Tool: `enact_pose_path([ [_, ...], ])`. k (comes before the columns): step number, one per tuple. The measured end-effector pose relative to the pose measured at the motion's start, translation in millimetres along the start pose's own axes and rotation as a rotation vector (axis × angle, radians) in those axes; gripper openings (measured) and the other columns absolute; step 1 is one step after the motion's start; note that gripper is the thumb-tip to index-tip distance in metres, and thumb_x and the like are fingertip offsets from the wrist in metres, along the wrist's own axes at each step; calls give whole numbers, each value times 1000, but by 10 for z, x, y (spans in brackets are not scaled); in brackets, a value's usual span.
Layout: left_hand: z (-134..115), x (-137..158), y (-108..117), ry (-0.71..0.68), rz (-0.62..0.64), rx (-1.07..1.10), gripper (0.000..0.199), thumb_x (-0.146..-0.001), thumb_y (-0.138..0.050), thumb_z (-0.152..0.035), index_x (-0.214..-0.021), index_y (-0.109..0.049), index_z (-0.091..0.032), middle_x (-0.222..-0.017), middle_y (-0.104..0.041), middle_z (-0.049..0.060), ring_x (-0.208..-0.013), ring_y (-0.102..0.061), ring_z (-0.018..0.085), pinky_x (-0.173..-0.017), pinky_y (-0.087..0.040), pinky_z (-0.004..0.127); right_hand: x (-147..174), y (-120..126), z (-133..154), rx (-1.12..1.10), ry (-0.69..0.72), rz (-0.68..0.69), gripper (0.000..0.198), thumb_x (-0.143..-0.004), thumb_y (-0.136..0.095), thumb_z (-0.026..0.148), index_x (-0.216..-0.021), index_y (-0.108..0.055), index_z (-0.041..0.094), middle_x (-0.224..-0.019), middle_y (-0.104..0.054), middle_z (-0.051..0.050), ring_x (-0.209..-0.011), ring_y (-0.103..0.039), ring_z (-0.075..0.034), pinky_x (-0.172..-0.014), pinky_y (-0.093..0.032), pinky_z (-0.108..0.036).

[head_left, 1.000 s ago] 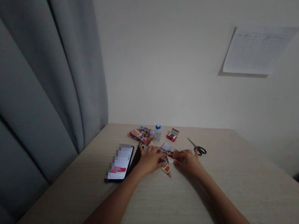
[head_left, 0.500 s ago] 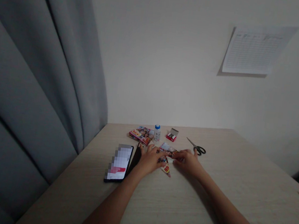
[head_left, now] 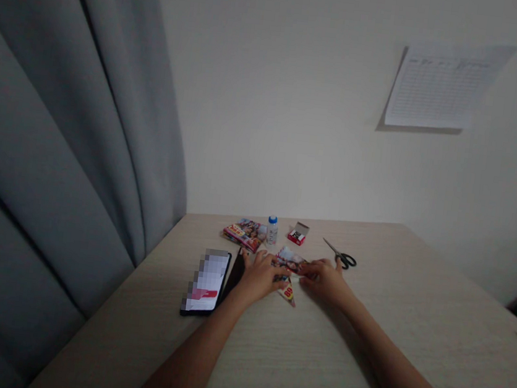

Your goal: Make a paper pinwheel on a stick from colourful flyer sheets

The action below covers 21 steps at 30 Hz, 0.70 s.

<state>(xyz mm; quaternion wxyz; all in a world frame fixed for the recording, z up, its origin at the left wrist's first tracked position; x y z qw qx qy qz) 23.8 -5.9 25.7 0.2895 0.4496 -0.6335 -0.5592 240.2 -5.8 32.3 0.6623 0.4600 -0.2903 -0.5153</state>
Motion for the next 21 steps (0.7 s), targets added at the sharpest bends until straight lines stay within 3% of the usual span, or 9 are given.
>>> enact_pose_path([
  [10, -7, 2, 15, -3, 20, -3, 36, -88, -64, -55, -124, -65, -49, -133, -56, 5, -138, -31, 37, -108, 5, 80, -3, -9, -21, -24, 4, 1, 23, -87, -63, 34, -106, -77, 33, -121, -73, -5, -125, -54, -31, -114, 4, -72],
  [16, 5, -2, -21, 12, 1, -32, 55, -87, -68, -52, -139, -51, -51, -132, -54, 5, -135, -35, 35, -110, 3, 78, 3, 6, -5, -12, 9, -12, 24, -88, -62, 34, -108, -76, 34, -119, -74, -5, -123, -56, -31, -114, 1, -73],
  [21, 10, 2, -23, 5, 20, -57, 49, -89, -63, -54, -137, -51, -55, -133, -53, 6, -136, -33, 36, -109, 2, 79, 4, 22, 16, -11, -3, 1, 24, -87, -64, 33, -107, -77, 35, -116, -75, -5, -122, -56, -31, -112, 2, -74],
])
Point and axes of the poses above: each hand's wrist, its own x-axis away from the middle knuckle, its own y-axis out of the back of the hand, z = x × y, the point moved 1 cm from there along -x, towards the middle knuckle
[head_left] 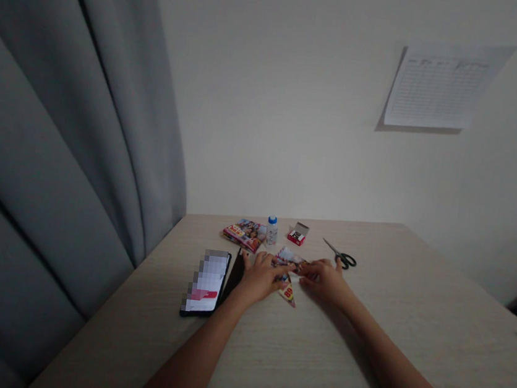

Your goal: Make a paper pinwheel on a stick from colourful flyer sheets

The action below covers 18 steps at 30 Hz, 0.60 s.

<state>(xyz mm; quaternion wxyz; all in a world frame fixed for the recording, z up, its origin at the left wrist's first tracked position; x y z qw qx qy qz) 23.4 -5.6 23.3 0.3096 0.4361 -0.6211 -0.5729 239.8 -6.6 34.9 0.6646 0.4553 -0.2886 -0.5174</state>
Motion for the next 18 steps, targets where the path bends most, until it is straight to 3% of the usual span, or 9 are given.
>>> enact_pose_path([
  [5, 4, -5, -9, -7, 7, 2, 38, -91, -61, -55, -129, -59, -55, -133, -52, 6, -136, -33, 36, -108, 1, 80, -7, -17, -13, 0, 13, -8, 22, -87, -64, 33, -104, -77, 34, -121, -73, -5, -124, -55, -32, -112, 2, -76],
  [18, -17, -19, 31, -4, 51, 5, 36, -92, -58, -55, -128, -60, -55, -142, -50, 6, -140, -29, 40, -104, 3, 83, -8, -20, -17, 2, -5, -2, 22, -87, -63, 34, -104, -77, 34, -125, -72, -5, -125, -54, -32, -112, 0, -75],
])
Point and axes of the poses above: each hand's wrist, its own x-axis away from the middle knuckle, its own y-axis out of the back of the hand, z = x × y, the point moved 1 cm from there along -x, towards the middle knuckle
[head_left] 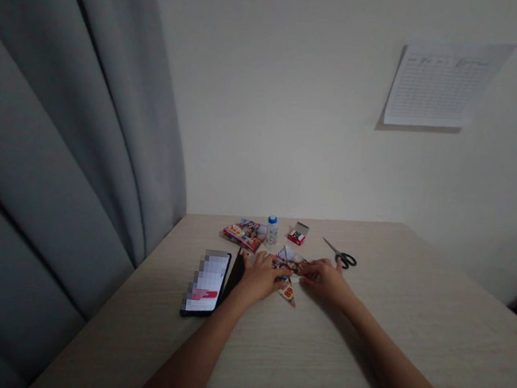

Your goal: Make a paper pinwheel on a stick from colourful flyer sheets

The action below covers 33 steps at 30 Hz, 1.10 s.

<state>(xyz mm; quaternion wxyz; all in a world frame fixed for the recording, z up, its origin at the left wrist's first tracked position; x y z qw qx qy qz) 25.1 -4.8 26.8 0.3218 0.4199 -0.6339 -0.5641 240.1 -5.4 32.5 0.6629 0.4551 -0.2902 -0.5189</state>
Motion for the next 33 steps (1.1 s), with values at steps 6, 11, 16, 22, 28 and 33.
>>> enact_pose_path([
  [6, 25, -1, -34, -7, -13, -8, 37, -91, -58, -57, -128, -59, -56, -139, -51, 5, -139, -31, 38, -105, 1, 83, -7, -21, -13, -6, -4, -9, 20, -86, -65, 34, -102, -77, 34, -121, -73, -4, -125, -54, -33, -112, 1, -75],
  [11, 42, -4, -98, -3, -71, 4, 50, -91, -60, -54, -140, -48, -53, -136, -53, 7, -137, -34, 37, -106, 2, 82, 1, -8, -9, -30, 15, -16, 21, -87, -64, 33, -103, -77, 34, -122, -73, -4, -125, -55, -32, -111, 2, -76],
  [16, 39, -10, -103, 17, -75, -8, 62, -89, -64, -54, -147, -41, -48, -136, -53, 8, -137, -33, 37, -109, -1, 79, 9, -1, -2, -17, 5, -10, 22, -86, -64, 33, -104, -77, 33, -121, -73, -5, -125, -54, -32, -112, 1, -75],
  [22, 38, 17, -72, 11, -78, 8, 43, -90, -64, -53, -132, -58, -50, -133, -54, 6, -134, -37, 36, -106, 0, 83, 5, -12, -5, 7, 0, -7, 22, -88, -62, 35, -104, -77, 33, -122, -72, -5, -125, -54, -31, -113, 2, -73],
  [28, 30, 8, -48, -4, -74, 17, 36, -90, -62, -56, -126, -63, -52, -131, -54, 6, -132, -40, 37, -104, 0, 85, -12, -34, -27, 6, 5, -21, 21, -87, -64, 35, -102, -77, 34, -120, -73, -4, -123, -56, -31, -112, 1, -75],
  [33, 15, 8, -23, 3, -52, 20, 36, -91, -60, -57, -126, -63, -52, -134, -54, 6, -135, -37, 38, -103, -1, 86, -11, -30, -17, 3, 3, -19, 20, -86, -65, 34, -102, -77, 34, -120, -73, -4, -125, -55, -32, -112, 1, -75],
])
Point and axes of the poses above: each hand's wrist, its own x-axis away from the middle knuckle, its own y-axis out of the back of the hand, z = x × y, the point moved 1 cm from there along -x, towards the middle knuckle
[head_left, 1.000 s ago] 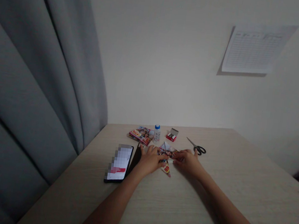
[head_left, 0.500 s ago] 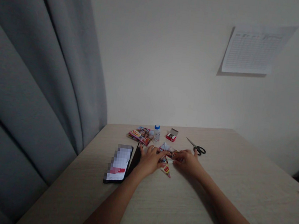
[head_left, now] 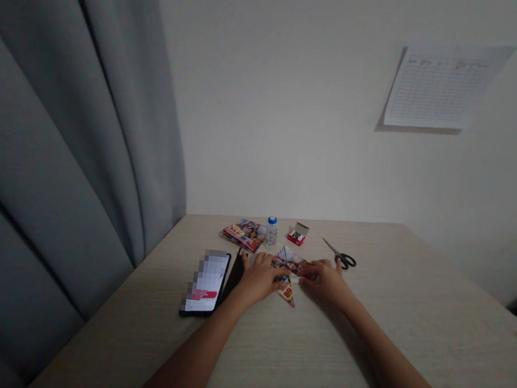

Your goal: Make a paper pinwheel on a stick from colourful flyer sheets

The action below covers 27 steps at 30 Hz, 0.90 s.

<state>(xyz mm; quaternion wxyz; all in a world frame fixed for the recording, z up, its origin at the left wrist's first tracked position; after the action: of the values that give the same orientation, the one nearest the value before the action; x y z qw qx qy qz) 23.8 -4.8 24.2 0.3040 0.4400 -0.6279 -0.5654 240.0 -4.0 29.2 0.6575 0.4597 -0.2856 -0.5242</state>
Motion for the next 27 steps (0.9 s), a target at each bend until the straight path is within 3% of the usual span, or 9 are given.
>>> enact_pose_path([
  [11, 9, 3, -6, -6, 6, -1, 36, -90, -63, -53, -126, -62, -51, -136, -53, 6, -139, -31, 38, -106, 1, 83, 14, 22, 16, -17, -10, 2, 21, -85, -64, 32, -101, -78, 32, -117, -74, -5, -124, -55, -31, -113, 2, -73],
  [18, 55, -12, -89, -8, -73, 43, 60, -86, -68, -55, -141, -49, -43, -137, -54, 7, -137, -35, 36, -107, -4, 83, 40, 23, 25, -2, 16, -23, 22, -87, -62, 33, -102, -77, 32, -111, -75, -5, -120, -57, -31, -113, -2, -73],
  [27, 47, 0, -55, -11, -10, -11, 46, -89, -62, -57, -135, -53, -54, -138, -52, 5, -139, -32, 38, -106, -4, 84, 23, 39, 8, 1, 20, 14, 22, -87, -61, 35, -103, -76, 35, -118, -73, -3, -124, -55, -33, -113, -1, -74],
])
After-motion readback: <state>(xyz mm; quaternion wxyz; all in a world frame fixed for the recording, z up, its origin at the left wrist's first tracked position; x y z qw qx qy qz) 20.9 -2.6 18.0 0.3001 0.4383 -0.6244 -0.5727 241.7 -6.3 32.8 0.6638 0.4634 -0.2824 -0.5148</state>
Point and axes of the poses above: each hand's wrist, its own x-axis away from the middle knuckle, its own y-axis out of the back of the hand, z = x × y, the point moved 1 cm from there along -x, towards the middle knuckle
